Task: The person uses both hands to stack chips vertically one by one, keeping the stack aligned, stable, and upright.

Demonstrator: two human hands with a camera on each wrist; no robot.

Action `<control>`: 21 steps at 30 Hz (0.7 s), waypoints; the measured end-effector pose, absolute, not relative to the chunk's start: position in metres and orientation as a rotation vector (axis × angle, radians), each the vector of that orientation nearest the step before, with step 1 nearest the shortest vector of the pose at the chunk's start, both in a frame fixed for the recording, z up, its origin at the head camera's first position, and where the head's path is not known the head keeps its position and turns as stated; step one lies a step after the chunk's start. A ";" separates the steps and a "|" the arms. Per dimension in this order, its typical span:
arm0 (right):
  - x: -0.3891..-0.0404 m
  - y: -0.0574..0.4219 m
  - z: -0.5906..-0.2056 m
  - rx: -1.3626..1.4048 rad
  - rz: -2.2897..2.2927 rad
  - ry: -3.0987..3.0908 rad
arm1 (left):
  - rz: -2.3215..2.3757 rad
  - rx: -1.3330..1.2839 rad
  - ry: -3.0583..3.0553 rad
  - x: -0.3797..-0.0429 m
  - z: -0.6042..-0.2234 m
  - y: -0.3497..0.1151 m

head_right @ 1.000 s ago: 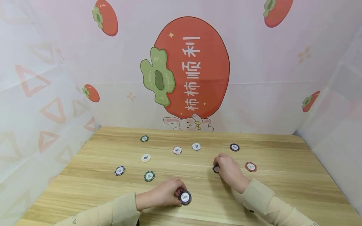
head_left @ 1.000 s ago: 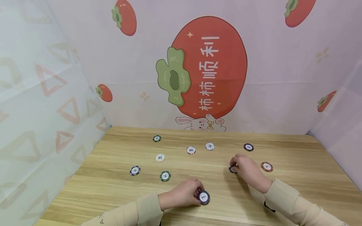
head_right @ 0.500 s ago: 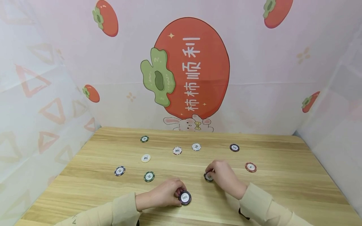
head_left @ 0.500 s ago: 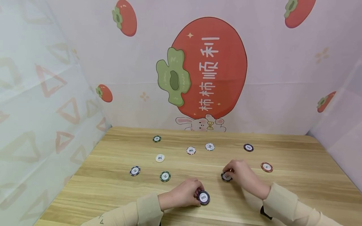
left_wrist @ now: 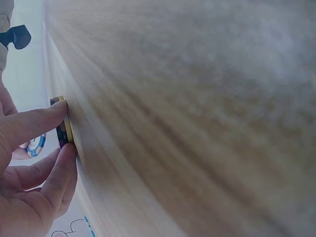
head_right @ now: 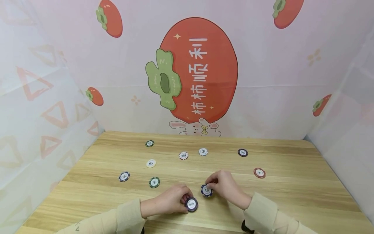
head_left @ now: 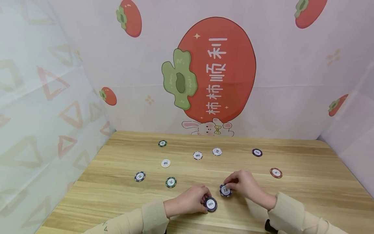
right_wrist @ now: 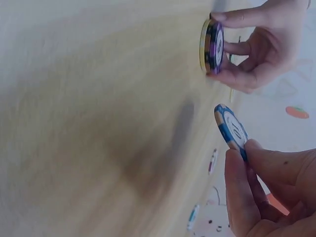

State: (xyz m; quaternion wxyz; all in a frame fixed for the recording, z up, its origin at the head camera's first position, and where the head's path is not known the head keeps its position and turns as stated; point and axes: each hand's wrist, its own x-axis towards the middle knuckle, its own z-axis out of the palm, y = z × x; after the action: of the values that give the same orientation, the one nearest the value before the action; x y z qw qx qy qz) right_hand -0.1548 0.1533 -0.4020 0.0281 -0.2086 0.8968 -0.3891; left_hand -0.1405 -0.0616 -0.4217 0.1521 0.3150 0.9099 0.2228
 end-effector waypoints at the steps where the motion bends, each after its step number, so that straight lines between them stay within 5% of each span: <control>1: -0.155 0.152 -0.403 -0.625 -1.225 2.739 | 0.638 0.908 2.612 -0.141 -0.422 -0.062; 21: -0.148 0.141 -0.418 -0.373 -1.505 2.285 | 0.632 0.916 2.626 -0.141 -0.422 -0.061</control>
State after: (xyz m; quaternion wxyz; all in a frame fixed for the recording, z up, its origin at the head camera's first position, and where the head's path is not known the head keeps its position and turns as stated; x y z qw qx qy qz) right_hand -0.1482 0.1406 -0.4180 0.1890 -0.1327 0.8125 -0.5353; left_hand -0.1413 -0.0608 -0.4223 0.1442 0.3177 0.9112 0.2191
